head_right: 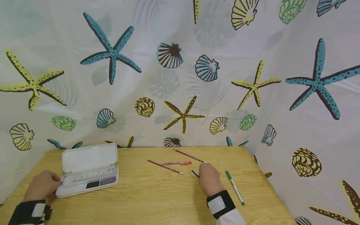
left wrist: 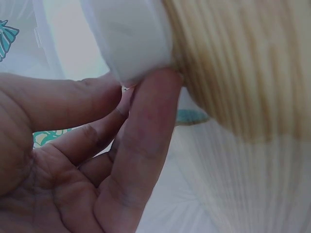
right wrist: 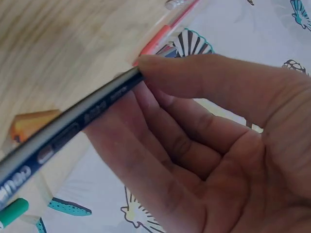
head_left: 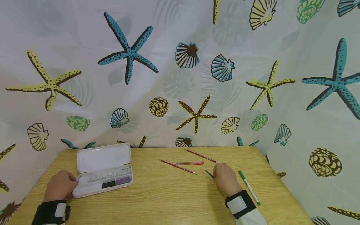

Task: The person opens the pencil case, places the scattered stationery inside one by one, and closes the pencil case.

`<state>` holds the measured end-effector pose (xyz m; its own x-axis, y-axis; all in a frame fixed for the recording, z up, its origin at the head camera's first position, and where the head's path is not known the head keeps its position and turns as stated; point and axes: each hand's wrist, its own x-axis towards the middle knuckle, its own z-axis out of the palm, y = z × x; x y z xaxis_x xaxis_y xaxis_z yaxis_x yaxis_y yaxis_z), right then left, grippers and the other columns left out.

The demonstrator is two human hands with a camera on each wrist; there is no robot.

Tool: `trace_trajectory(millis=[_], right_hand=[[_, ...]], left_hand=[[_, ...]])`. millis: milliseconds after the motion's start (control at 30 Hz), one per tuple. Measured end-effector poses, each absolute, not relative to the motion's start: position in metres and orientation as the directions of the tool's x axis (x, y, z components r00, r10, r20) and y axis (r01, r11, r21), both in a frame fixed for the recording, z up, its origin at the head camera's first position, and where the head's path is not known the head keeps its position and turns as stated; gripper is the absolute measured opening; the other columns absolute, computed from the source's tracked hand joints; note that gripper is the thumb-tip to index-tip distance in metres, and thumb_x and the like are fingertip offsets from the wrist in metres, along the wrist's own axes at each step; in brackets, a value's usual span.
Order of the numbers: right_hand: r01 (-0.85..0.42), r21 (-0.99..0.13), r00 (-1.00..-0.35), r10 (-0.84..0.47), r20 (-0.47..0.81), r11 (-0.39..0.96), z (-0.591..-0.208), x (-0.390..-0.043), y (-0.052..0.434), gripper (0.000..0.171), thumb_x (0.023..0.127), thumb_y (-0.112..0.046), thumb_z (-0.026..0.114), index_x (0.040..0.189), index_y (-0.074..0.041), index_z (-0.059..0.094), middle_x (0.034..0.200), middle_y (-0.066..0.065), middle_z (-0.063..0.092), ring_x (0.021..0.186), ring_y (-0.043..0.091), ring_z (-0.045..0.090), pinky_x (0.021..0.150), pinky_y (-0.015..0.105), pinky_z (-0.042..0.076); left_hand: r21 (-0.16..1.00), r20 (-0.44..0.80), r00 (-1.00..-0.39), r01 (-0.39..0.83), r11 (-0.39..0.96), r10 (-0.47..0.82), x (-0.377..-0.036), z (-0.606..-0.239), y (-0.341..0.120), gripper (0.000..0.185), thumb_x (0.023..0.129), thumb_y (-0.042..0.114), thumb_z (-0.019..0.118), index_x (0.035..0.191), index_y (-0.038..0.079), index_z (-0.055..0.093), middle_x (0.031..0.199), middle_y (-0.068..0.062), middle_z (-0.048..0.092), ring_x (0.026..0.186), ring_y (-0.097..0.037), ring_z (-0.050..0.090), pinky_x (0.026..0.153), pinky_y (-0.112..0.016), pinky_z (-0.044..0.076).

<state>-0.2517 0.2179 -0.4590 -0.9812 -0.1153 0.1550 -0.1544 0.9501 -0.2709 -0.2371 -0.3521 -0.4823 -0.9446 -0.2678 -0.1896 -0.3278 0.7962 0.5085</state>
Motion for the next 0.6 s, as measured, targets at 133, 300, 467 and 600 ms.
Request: trace_trajectory(millis=[133, 300, 467, 600], right_hand=[[-0.162, -0.251, -0.981, -0.13, 0.142, 0.954, -0.451, -0.252, 0.213, 0.017, 0.077, 0.012, 0.074, 0.073, -0.004, 0.069, 0.073, 0.006, 0.066, 0.064, 0.018, 0.061, 0.058, 0.039, 0.054], [-0.166, -0.228, -0.98, -0.136, 0.143, 0.959, -0.437, -0.25, 0.206, 0.018, 0.076, 0.012, 0.075, 0.073, -0.005, 0.07, 0.074, 0.005, 0.067, 0.065, 0.018, 0.062, 0.059, 0.039, 0.055], [-0.189, -0.218, -0.975, -0.155, 0.162, 0.958, -0.425, -0.249, 0.199, 0.019, 0.075, 0.013, 0.073, 0.072, -0.006, 0.07, 0.075, 0.006, 0.068, 0.066, 0.019, 0.062, 0.059, 0.04, 0.054], [-0.198, -0.206, -0.975, -0.17, 0.146, 0.958, -0.415, -0.25, 0.192, 0.021, 0.076, 0.013, 0.073, 0.071, -0.007, 0.07, 0.071, 0.004, 0.066, 0.064, 0.018, 0.061, 0.057, 0.038, 0.054]], left_hand=[[0.511, -0.193, -0.944, -0.33, 0.794, -0.268, -0.238, -0.484, -0.353, 0.025, 0.092, 0.007, 0.067, 0.099, -0.017, 0.063, 0.081, -0.021, 0.063, 0.067, -0.026, 0.06, 0.058, -0.035, 0.05], [0.513, -0.183, -0.946, -0.325, 0.794, -0.269, -0.239, -0.484, -0.353, 0.025, 0.092, 0.007, 0.067, 0.099, -0.017, 0.063, 0.08, -0.021, 0.062, 0.067, -0.027, 0.059, 0.058, -0.035, 0.049], [0.515, -0.174, -0.948, -0.317, 0.796, -0.265, -0.238, -0.483, -0.353, 0.025, 0.091, 0.007, 0.067, 0.098, -0.017, 0.063, 0.081, -0.021, 0.062, 0.068, -0.028, 0.059, 0.058, -0.036, 0.049], [0.514, -0.167, -0.952, -0.307, 0.801, -0.257, -0.237, -0.482, -0.354, 0.024, 0.09, 0.007, 0.067, 0.097, -0.016, 0.064, 0.082, -0.021, 0.063, 0.07, -0.029, 0.059, 0.058, -0.037, 0.048]])
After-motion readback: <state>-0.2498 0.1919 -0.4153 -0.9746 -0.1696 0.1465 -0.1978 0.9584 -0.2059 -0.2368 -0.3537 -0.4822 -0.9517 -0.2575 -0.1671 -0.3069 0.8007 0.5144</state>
